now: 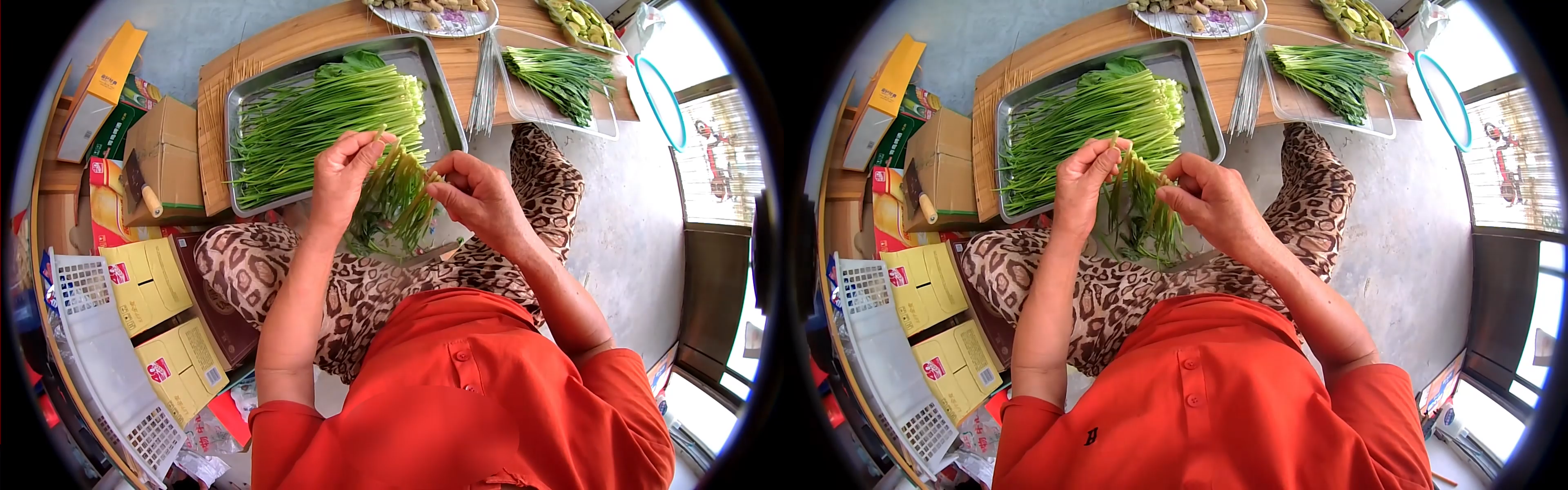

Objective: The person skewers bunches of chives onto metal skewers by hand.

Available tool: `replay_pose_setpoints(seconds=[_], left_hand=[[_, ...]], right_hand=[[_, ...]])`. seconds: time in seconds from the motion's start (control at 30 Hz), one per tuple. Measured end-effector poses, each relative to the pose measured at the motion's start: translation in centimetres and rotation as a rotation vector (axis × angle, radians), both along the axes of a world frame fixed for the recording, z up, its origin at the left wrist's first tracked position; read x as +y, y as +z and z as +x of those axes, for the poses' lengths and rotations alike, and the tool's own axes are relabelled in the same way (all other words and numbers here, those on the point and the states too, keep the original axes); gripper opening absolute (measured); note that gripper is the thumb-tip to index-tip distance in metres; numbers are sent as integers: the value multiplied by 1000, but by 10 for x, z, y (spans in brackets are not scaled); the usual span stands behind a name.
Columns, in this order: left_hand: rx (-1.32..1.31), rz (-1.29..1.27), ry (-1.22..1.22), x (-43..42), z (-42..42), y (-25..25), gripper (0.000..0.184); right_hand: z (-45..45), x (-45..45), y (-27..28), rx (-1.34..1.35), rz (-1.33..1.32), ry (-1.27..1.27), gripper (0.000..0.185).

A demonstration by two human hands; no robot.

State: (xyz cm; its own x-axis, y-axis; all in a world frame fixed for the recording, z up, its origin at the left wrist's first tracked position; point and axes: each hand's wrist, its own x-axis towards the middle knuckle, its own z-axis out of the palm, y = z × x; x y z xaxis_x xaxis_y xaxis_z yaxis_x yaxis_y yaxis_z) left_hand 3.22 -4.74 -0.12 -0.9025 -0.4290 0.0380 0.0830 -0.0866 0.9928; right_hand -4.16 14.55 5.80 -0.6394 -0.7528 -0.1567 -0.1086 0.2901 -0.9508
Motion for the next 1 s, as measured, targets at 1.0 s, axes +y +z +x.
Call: replay_pose_setpoints(seconds=[1.0], left_hand=[[18, 107, -395, -15, 0, -7, 23]], right_hand=[[-10, 3, 11, -276, -66, 82, 20]])
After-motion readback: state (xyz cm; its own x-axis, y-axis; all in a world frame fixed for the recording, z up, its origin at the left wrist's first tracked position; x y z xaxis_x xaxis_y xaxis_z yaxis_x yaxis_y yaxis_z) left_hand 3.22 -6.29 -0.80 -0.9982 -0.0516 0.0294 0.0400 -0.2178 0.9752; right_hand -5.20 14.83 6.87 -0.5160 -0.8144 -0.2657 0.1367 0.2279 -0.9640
